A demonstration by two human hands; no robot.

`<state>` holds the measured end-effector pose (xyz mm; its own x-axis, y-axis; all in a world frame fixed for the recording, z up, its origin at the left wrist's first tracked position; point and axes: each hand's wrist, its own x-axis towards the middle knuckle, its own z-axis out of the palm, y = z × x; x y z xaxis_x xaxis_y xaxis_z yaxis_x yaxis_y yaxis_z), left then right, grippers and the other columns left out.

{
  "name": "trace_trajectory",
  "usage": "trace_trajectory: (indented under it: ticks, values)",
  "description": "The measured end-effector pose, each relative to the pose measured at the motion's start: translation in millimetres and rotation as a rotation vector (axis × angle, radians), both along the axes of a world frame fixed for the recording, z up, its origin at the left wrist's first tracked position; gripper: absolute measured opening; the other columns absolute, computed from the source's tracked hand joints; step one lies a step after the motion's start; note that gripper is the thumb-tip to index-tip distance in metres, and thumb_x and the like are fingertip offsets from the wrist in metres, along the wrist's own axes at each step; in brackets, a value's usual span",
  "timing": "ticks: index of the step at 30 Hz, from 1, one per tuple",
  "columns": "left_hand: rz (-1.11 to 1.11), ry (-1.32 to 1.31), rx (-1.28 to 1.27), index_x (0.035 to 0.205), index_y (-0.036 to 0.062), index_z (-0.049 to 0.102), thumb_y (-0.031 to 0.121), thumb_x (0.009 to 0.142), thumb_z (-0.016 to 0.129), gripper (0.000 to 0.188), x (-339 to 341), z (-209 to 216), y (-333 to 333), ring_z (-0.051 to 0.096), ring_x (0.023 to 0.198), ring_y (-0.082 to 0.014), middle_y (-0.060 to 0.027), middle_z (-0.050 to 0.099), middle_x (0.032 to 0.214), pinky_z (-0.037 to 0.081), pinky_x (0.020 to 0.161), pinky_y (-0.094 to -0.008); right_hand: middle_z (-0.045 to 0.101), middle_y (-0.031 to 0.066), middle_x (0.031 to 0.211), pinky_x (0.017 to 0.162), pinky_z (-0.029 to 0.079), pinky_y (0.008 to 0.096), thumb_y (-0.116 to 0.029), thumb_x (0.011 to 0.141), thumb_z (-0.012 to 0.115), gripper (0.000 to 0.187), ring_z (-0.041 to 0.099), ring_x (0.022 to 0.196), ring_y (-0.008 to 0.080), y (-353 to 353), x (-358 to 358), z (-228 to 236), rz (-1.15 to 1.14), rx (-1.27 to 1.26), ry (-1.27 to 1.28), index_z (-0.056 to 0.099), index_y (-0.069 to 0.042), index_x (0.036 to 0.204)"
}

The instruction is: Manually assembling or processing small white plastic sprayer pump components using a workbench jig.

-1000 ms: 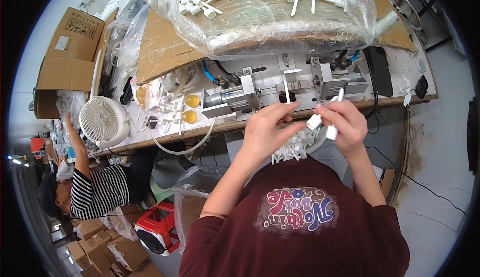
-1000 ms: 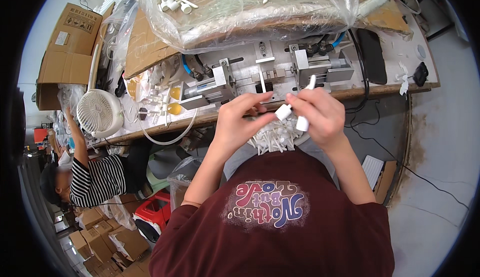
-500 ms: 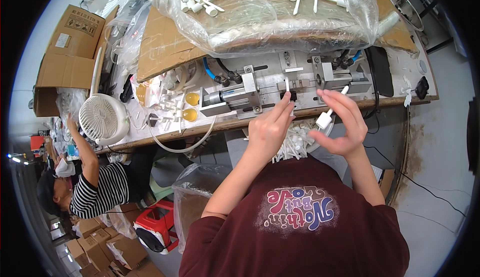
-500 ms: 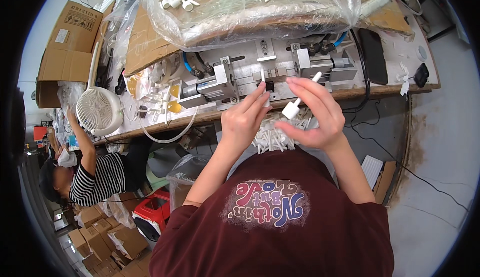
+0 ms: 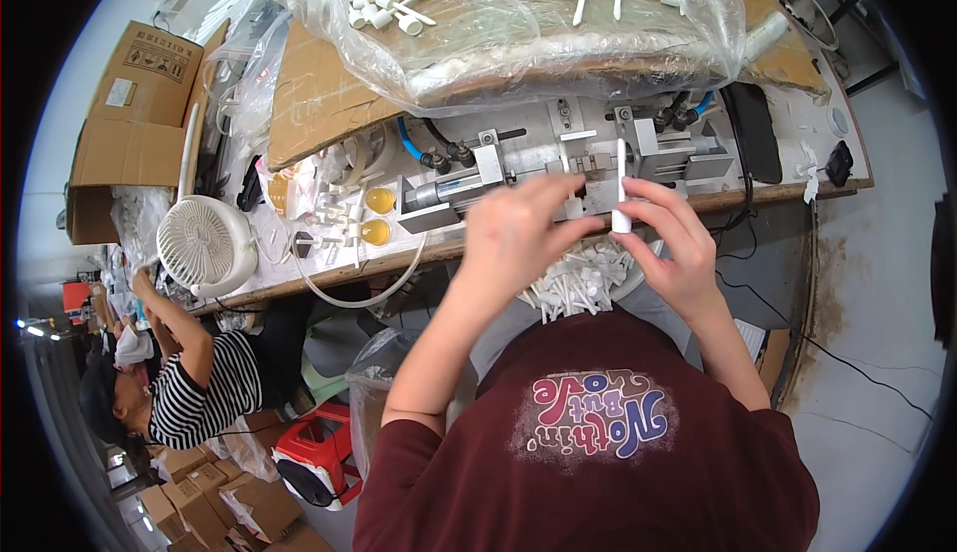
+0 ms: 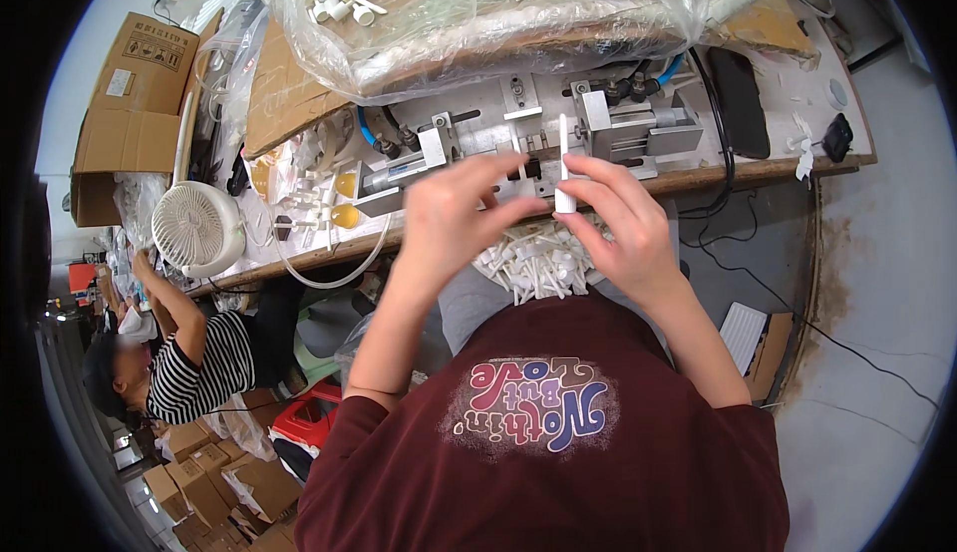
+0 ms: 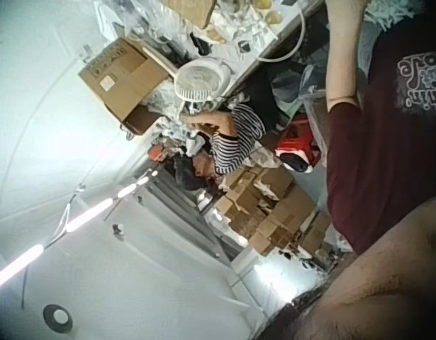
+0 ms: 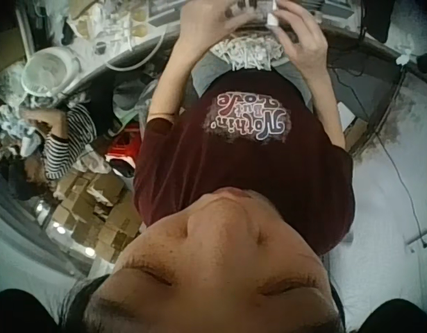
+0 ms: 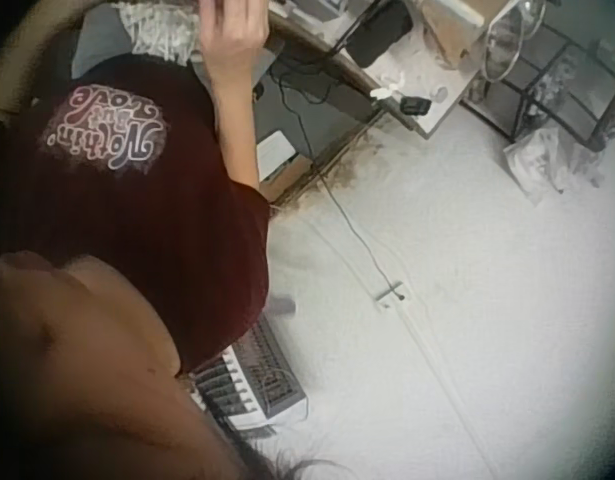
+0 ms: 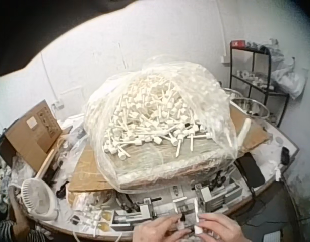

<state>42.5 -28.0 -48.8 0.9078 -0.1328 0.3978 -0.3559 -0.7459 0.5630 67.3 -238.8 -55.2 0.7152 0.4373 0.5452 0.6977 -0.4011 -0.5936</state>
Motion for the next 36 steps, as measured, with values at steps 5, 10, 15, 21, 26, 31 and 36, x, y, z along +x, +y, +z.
trace_trajectory:
  ticks: [5, 10, 15, 21, 26, 31, 36]
  values:
    - [0.266, -0.307, 0.018, 0.099, 0.0048, 0.075, 0.015, 0.080, 0.080, 0.021, 39.0, 71.4, 38.2, 0.065, 0.066, -0.0111, -0.0082, 0.074, 0.090, 0.053, 0.064, -0.0253, 0.067, 0.0136, 0.120, 0.076, 0.055, 0.0356, -0.002, 0.072, 0.075, 0.029, 0.068, 0.090, 0.0275, 7.6, 3.7, -10.8, 0.050, -0.156, -0.128, 0.066, 0.000, 0.100]
    - [0.442, -0.422, 0.397, 0.110, 0.0062, 0.072, 0.020, 0.086, 0.074, 0.028, 105.5, 71.7, 96.3, 0.069, 0.092, -0.0299, -0.0146, 0.073, 0.095, 0.053, 0.085, -0.0388, 0.068, 0.0096, 0.123, 0.060, 0.050, 0.0311, -0.004, 0.074, 0.072, 0.022, 0.063, 0.065, 0.0210, 25.5, 10.7, -26.7, 0.103, -0.357, -0.254, 0.066, -0.003, 0.094]
    - [0.490, -0.074, 0.525, 0.115, 0.0073, 0.071, 0.022, 0.083, 0.074, 0.035, 133.6, 62.1, 103.6, 0.068, 0.094, -0.0339, -0.0166, 0.073, 0.098, 0.052, 0.087, -0.0401, 0.069, 0.0075, 0.121, 0.051, 0.047, 0.0292, -0.008, 0.075, 0.070, 0.016, 0.055, 0.050, 0.0203, 39.0, 17.5, -25.8, 0.040, -0.441, -0.271, 0.064, -0.005, 0.090]
    - [0.414, -0.047, 0.241, 0.106, 0.0042, 0.072, 0.020, 0.082, 0.073, 0.029, 129.7, 56.1, 98.5, 0.069, 0.090, -0.0284, -0.0135, 0.069, 0.099, 0.053, 0.079, -0.0387, 0.069, 0.0084, 0.122, 0.055, 0.052, 0.0316, -0.007, 0.077, 0.070, 0.013, 0.062, 0.055, 0.0233, 43.0, 21.2, -24.6, 0.044, -0.507, -0.193, 0.062, -0.005, 0.088]
    - [0.318, -0.158, -0.091, 0.108, 0.0055, 0.072, 0.009, 0.080, 0.076, 0.028, 86.4, 76.2, 65.2, 0.070, 0.083, -0.0213, -0.0112, 0.067, 0.092, 0.056, 0.073, -0.0325, 0.071, 0.0090, 0.112, 0.063, 0.055, 0.0343, -0.010, 0.079, 0.072, 0.016, 0.068, 0.066, 0.0257, 40.2, 29.0, 0.6, 0.159, -0.371, -0.099, 0.064, -0.005, 0.092]
    - [0.187, -0.164, -0.214, 0.107, 0.0033, 0.071, 0.003, 0.079, 0.076, 0.028, 28.2, 68.5, 36.1, 0.070, 0.080, -0.0180, -0.0087, 0.064, 0.101, 0.058, 0.071, -0.0290, 0.071, 0.0087, 0.098, 0.074, 0.055, 0.0347, -0.009, 0.082, 0.071, 0.021, 0.069, 0.085, 0.0246, 39.9, 98.1, 58.3, -0.055, -0.262, -0.312, 0.067, -0.008, 0.102]
    - [0.068, -0.081, -0.121, 0.105, 0.0039, 0.073, 0.002, 0.078, 0.077, 0.027, -8.9, 34.2, 1.7, 0.070, 0.090, -0.0197, -0.0097, 0.062, 0.120, 0.059, 0.075, -0.0304, 0.059, 0.0069, 0.126, 0.083, 0.055, 0.0354, 0.001, 0.080, 0.060, 0.042, 0.064, 0.102, 0.0268, 57.6, 205.0, 78.8, -0.236, -0.534, -0.854, 0.061, -0.012, 0.120]
